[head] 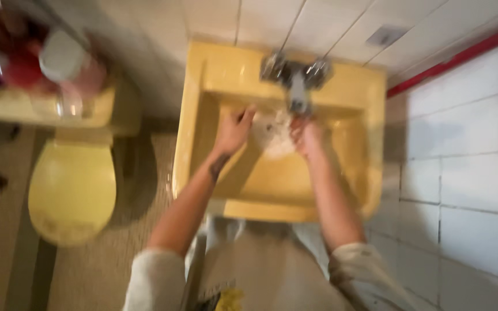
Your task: The person cleans a sink and faucet using a sponge and then organizes toothbrushes into a wall-mounted holder.
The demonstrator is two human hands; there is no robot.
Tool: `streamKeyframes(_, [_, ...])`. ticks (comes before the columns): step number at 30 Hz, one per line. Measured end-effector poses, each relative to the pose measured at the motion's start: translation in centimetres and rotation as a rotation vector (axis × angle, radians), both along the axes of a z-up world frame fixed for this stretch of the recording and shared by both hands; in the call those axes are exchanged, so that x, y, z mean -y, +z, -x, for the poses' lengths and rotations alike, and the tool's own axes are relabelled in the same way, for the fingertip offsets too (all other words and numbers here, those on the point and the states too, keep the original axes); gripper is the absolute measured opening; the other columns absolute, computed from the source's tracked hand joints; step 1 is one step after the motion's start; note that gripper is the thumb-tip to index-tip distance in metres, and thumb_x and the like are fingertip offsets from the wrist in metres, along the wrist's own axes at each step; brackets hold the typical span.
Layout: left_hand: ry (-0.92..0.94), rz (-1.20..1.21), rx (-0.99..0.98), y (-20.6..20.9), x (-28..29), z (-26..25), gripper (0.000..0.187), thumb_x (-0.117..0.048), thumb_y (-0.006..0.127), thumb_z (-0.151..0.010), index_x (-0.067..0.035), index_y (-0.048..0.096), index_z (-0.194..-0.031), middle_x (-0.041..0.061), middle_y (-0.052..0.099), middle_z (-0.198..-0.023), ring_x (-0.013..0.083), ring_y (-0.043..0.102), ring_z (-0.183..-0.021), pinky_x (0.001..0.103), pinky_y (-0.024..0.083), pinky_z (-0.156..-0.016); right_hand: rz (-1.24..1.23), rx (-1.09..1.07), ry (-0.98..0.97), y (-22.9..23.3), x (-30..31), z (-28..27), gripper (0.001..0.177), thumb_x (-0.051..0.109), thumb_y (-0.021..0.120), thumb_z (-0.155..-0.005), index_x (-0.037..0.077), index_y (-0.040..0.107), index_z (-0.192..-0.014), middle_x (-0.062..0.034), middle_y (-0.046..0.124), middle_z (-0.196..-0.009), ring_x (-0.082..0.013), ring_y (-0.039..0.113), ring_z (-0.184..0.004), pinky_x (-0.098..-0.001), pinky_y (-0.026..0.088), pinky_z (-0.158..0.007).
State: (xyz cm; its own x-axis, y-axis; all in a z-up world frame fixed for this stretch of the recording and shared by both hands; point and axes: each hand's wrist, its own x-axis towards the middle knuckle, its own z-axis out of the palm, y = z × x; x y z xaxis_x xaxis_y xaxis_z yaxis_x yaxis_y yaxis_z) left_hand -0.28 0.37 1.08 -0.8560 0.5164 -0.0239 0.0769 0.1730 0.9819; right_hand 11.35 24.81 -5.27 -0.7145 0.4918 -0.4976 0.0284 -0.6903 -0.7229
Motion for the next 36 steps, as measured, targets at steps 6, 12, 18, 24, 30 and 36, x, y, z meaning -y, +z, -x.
streamKeyframes(6, [0.004,0.023,-0.161,3.6,0.4,0.3,0.046,-0.038,0.056,-0.102,0.002,0.06,-0.079,0.018,0.045,-0.061,0.0233,0.039,-0.054,0.043,0.039,-0.053,-1.494,-0.375,-0.08,4.9,-7.1,-1.4,0.047,0.037,0.044,-0.119,-0.004,0.049,-0.141,-0.022,0.05,-0.139,-0.031,0.051,-0.133,-0.0427,0.037,-0.109])
streamKeyframes(12, [0.089,0.05,-0.153,5.6,1.8,-0.5,0.049,-0.041,0.062,-0.098,0.0,0.059,-0.072,0.016,0.048,-0.057,0.0282,0.044,-0.051,0.044,0.042,-0.054,-2.151,-0.124,0.311,13.1,-6.6,8.0,0.032,0.027,0.062,-0.112,-0.003,0.069,-0.12,-0.0182,0.063,-0.119,-0.0366,0.057,-0.113,-0.0478,0.045,-0.096])
streamKeyframes(18, [0.183,0.031,-0.139,5.5,4.4,-0.5,0.046,-0.041,0.064,-0.097,-0.001,0.062,-0.074,0.015,0.054,-0.056,0.0283,0.049,-0.05,0.044,0.043,-0.053,-0.976,-0.233,0.269,9.5,-11.2,10.1,0.042,0.04,0.068,-0.105,-0.001,0.075,-0.104,-0.0104,0.076,-0.106,-0.0267,0.07,-0.103,-0.0393,0.055,-0.098])
streamKeyframes(24, [0.192,-0.018,-0.207,4.5,4.6,0.6,0.045,-0.038,0.063,-0.098,0.0,0.06,-0.075,0.015,0.053,-0.058,0.0263,0.052,-0.051,0.044,0.044,-0.054,-0.956,-0.348,0.012,-0.3,-11.4,5.7,0.064,0.031,0.066,-0.115,-0.001,0.031,-0.158,-0.0214,0.045,-0.164,-0.0326,0.052,-0.151,-0.0427,0.042,-0.13])
streamKeyframes(30, [0.177,0.016,-0.086,4.8,3.5,0.6,0.043,-0.038,0.066,-0.097,0.0,0.061,-0.077,0.014,0.057,-0.06,0.0265,0.053,-0.055,0.042,0.046,-0.057,-0.682,-0.212,-0.038,-0.4,-6.2,-3.3,0.043,0.014,0.062,-0.106,0.005,0.04,-0.142,-0.0154,0.054,-0.136,-0.0304,0.057,-0.119,-0.0468,0.05,-0.1])
streamKeyframes(36, [0.243,-0.029,-0.127,4.2,4.7,-0.7,0.023,-0.027,0.073,-0.089,-0.005,0.067,-0.093,0.009,0.07,-0.075,0.0237,0.068,-0.068,0.036,0.054,-0.065,0.167,-0.208,0.38,0.1,1.5,0.3,0.028,0.012,0.057,-0.099,0.005,0.056,-0.126,-0.0157,0.065,-0.125,-0.0331,0.067,-0.115,-0.0495,0.056,-0.098])
